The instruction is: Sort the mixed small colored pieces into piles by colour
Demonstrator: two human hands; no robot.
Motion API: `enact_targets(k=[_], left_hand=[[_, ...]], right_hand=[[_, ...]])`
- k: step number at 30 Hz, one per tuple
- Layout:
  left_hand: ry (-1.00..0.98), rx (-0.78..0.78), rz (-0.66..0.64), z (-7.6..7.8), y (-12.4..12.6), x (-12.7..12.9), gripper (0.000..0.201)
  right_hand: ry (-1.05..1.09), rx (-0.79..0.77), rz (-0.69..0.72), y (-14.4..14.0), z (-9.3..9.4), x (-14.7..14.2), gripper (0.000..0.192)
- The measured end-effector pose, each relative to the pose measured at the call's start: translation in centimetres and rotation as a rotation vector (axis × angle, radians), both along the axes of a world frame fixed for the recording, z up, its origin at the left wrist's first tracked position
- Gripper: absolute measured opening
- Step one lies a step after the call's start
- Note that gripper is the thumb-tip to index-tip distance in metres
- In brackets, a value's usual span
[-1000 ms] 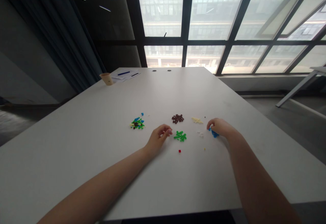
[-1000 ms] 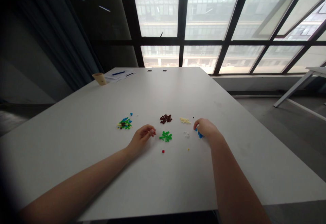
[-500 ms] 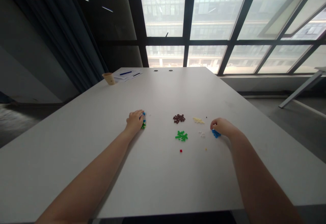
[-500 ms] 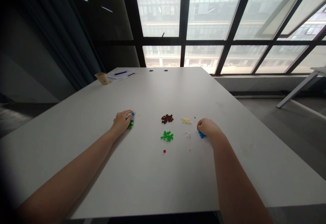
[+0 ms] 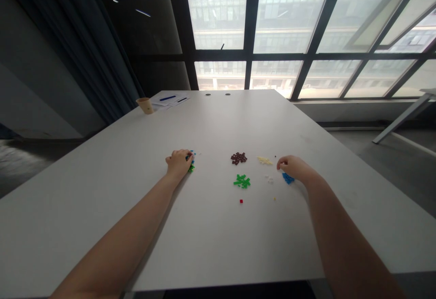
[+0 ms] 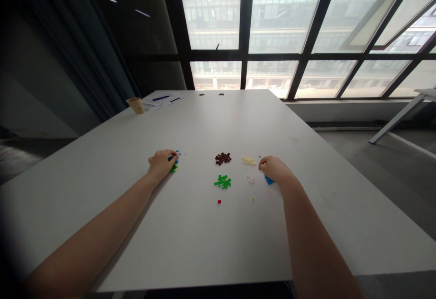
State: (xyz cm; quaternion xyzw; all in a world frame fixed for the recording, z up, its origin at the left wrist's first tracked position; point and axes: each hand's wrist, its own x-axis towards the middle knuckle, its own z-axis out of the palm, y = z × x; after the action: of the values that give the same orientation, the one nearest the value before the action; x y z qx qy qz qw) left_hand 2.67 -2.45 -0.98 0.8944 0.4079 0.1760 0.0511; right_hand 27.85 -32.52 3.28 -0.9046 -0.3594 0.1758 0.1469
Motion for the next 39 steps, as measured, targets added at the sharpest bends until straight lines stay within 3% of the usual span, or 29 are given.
enact_targets(k=[8, 12, 19, 26, 33, 36, 39], left_hand=[[-0.055, -0.007, -0.056, -1.0, 0.6, 0.4, 0.038], [-0.001, -0.024, -0.073, -0.7, 0.1, 0.4, 0.032], [0.022, 0.108, -0.040, 0.1, -0.7, 0.1, 0.026], [-0.008, 0.051, -0.065, -0.1, -0.4, 0.2, 0.025], [-0.271, -0.005, -0.263, -0.1, -0.3, 0.4, 0.023], [-0.405, -0.096, -0.361, 0.5, -1.9, 0.8, 0.020], [-0.573, -0.316, -0.449, 0.7, -5.2, 1.6, 0.019]], right_hand=[[-0.011, 0.013, 0.002, 0.1, 0.1, -0.2, 0.026], [-0.019, 0.024, 0.015, 0.0, 0.2, -0.3, 0.026], [-0.017, 0.021, 0.019, -0.1, 0.4, -0.5, 0.024], [-0.018, 0.073, 0.058, 0.2, 0.7, -1.1, 0.024], [-0.008, 0.118, 0.101, 0.6, 0.7, -1.7, 0.023], [-0.015, 0.152, 0.112, 1.0, 0.7, -2.2, 0.023], [-0.010, 0.230, 0.156, 1.8, 0.9, -3.5, 0.023]])
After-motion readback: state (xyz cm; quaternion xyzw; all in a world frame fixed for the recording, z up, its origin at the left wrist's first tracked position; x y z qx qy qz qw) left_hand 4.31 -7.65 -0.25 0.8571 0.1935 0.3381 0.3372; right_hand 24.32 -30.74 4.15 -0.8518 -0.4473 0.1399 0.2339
